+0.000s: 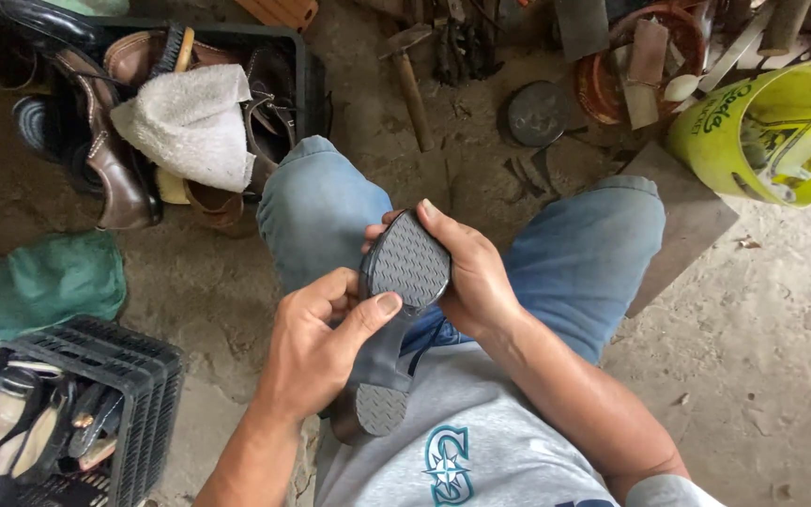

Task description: Repairing a shoe by hammering the sole and applying adhesive to secure components.

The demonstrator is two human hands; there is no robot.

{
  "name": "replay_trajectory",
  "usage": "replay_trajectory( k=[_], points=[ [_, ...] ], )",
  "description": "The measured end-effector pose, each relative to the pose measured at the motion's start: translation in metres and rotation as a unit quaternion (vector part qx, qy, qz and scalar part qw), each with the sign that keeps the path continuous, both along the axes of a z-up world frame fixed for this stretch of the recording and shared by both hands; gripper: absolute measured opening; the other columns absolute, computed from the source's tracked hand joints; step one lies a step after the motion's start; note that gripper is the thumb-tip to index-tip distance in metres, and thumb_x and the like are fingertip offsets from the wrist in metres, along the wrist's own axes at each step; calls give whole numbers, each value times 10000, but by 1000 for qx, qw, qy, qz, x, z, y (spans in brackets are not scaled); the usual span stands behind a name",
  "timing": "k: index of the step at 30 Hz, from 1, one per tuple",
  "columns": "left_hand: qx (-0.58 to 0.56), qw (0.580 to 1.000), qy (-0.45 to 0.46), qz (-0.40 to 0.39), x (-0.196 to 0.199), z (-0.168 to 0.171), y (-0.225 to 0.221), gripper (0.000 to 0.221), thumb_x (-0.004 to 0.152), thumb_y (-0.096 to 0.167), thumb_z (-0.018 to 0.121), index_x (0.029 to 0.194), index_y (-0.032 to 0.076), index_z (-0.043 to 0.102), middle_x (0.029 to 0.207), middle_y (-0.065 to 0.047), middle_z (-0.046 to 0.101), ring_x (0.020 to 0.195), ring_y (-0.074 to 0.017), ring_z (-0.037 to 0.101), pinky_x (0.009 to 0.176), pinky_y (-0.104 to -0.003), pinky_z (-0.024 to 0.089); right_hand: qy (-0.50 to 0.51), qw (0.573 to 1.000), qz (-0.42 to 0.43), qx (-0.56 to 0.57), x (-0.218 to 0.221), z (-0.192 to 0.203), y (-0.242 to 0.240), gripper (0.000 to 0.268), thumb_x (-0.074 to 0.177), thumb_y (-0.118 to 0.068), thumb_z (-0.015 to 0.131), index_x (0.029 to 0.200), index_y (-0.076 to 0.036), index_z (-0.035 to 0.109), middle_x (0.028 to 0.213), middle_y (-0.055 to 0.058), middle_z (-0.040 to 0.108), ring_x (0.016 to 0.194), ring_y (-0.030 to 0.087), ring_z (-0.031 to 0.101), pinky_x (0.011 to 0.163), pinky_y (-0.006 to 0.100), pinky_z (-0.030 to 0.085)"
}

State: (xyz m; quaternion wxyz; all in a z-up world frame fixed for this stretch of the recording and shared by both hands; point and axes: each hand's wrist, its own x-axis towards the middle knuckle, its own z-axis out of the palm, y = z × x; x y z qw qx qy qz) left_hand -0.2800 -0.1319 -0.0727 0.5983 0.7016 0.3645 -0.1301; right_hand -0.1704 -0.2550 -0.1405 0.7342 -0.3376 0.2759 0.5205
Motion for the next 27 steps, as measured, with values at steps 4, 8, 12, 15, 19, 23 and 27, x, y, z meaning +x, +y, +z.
replay_trajectory(
  k=[4, 8, 12, 15, 19, 23, 27],
  points=[
    [4, 1000, -6, 14, 0, -3, 0, 265, 910, 288, 720, 742, 91, 662, 634, 33, 605, 618, -67, 531, 562, -254, 434, -6, 998, 52, -35, -7, -5, -6, 507, 999, -402, 496, 1238, 23, 634, 1149, 247, 742, 973, 332, 722, 879, 448, 587],
    [31, 994, -69, 73, -10, -16, -2, 270, 913, 240, 781, 737, 62, 680, 494, -42, 545, 456, -94, 545, 477, -265, 492, -171, 984, 32, 39, -27, -16, -25, 737, 912, -282, 721, 1488, 81, 439, 1260, 305, 658, 1056, 344, 706, 879, 513, 617],
    [69, 997, -22, 9, -5, 3, -11, 372, 947, 399, 661, 723, 142, 511, 601, 64, 442, 571, -72, 402, 497, -276, 345, -233, 966, 83, 75, -20, 2, -37, 884, 849, -354, 794, 1536, -35, 339, 1364, 109, 585, 1129, 220, 653, 744, 331, 631],
    [90, 994, -61, -11, -4, 4, -18, 390, 981, 345, 642, 720, 134, 444, 612, 60, 377, 575, -75, 365, 515, -278, 331, -247, 962, 34, 107, -29, -7, -45, 839, 886, -129, 789, 1547, -28, 281, 1365, 123, 528, 1044, 186, 619, 745, 295, 570],
    [92, 992, -78, -24, -9, 1, -18, 448, 987, 344, 641, 702, 126, 372, 640, 37, 297, 597, -99, 315, 552, -283, 302, -326, 942, 24, 76, -27, -2, -43, 807, 878, -152, 787, 1511, 14, 315, 1429, 145, 501, 1298, 218, 535, 1083, 378, 489],
    [143, 981, -121, -57, -12, -1, -15, 299, 984, 298, 642, 818, 105, 485, 680, 12, 401, 642, -109, 385, 575, -297, 377, -376, 921, 19, 95, -28, -9, -44, 789, 902, -209, 797, 1508, 6, 339, 1457, 140, 488, 1304, 200, 521, 1076, 372, 488],
    [276, 929, -206, -138, -23, -20, -9, 222, 1006, 250, 591, 958, 33, 597, 802, -85, 570, 746, -252, 550, 728, -345, 473, -382, 919, 47, 90, -32, -15, -48, 796, 890, -204, 806, 1497, -69, 309, 1346, 104, 538, 1165, 149, 591, 922, 340, 577]
  ],
)
